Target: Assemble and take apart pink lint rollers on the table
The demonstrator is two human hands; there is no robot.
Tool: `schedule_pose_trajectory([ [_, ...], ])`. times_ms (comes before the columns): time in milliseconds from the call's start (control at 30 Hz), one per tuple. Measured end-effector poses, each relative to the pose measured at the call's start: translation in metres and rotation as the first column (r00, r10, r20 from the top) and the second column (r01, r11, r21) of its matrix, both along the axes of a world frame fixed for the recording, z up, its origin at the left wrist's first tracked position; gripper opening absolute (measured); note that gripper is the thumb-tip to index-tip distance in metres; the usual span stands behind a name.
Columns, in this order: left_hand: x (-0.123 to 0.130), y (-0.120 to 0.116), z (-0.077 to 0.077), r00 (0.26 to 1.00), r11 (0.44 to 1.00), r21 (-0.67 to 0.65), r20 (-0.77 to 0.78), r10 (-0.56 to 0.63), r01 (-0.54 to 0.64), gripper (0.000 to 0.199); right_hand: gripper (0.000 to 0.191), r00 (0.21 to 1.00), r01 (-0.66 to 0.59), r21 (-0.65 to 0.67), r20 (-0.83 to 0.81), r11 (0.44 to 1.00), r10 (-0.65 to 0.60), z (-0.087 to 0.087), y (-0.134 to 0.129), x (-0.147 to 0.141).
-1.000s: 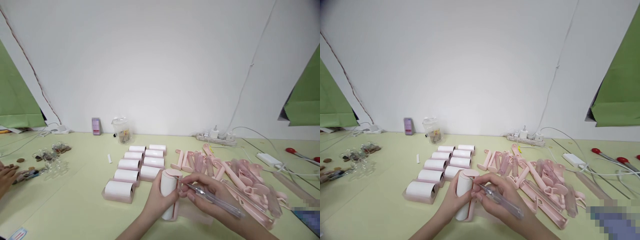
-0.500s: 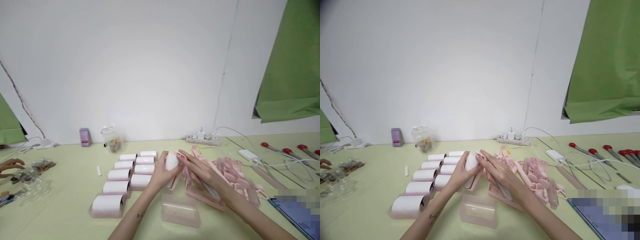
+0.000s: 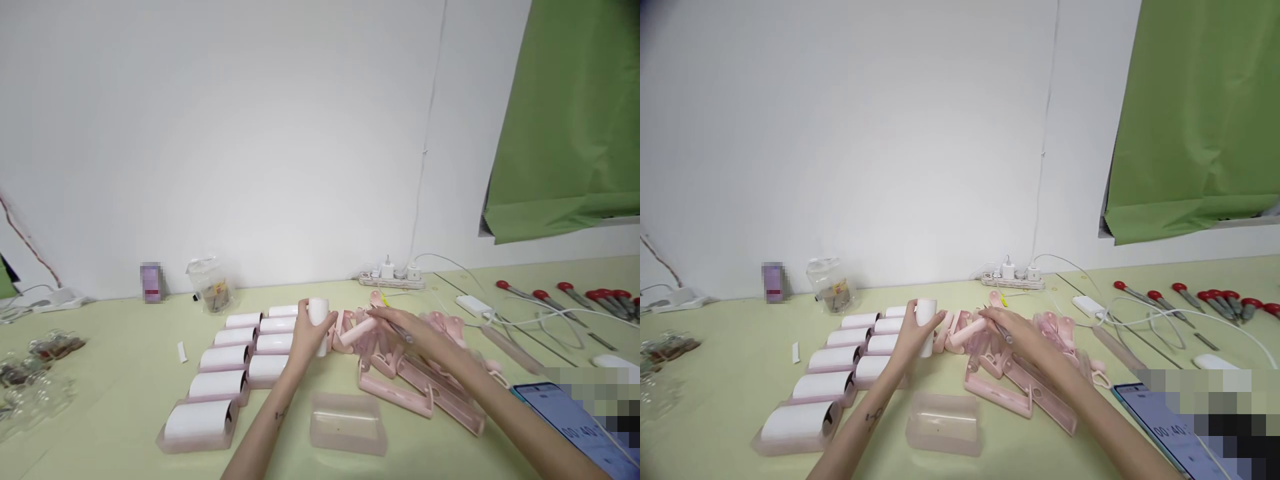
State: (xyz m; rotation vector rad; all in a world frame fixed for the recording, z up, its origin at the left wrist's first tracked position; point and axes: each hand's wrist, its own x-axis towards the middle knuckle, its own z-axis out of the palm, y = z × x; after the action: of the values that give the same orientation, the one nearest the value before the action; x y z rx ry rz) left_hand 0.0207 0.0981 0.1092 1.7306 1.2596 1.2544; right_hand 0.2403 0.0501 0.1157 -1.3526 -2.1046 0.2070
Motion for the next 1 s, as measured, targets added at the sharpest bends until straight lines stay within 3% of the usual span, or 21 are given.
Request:
schedule_pose_trajectory([
  [167,-0.005,-0.006,0.000,0.996,1.000,0.014,-0.083,-0.014,0.015,0.040,0.036,0.998,0.067,-0.020,0.019,0.998,-0.066,0.017,0.002,-0.005],
  [333,-0.005,-0.014,0.008,0.982,0.996,0.042,-0.175,-0.069,0.077,0.041,0.032,0.972,-0.146,-0.039,-0.192,0.989,0.136,0.035,-0.027,-0.039],
  [467,-0.002,-0.020,0.012,0.971,0.986,0.084,-0.201,-0.126,0.145,0.036,0.030,0.925,-0.226,0.025,-0.307,0.974,0.223,0.031,-0.035,-0.056],
  [733,0.001,-0.021,0.014,0.979,0.987,0.067,-0.157,-0.132,0.144,0.034,0.029,0.933,-0.166,0.045,-0.317,0.985,0.171,0.025,-0.024,-0.053],
  [900,-0.003,-0.026,0.018,0.965,0.983,0.039,-0.201,-0.170,0.181,0.032,0.029,0.915,-0.192,-0.007,-0.362,0.981,0.176,0.026,-0.026,-0.052],
  [1000,-0.012,-0.041,0.023,0.952,0.976,0.021,-0.229,-0.205,0.215,0.031,0.030,0.850,-0.267,-0.096,-0.491,0.959,0.188,0.025,-0.035,-0.057],
])
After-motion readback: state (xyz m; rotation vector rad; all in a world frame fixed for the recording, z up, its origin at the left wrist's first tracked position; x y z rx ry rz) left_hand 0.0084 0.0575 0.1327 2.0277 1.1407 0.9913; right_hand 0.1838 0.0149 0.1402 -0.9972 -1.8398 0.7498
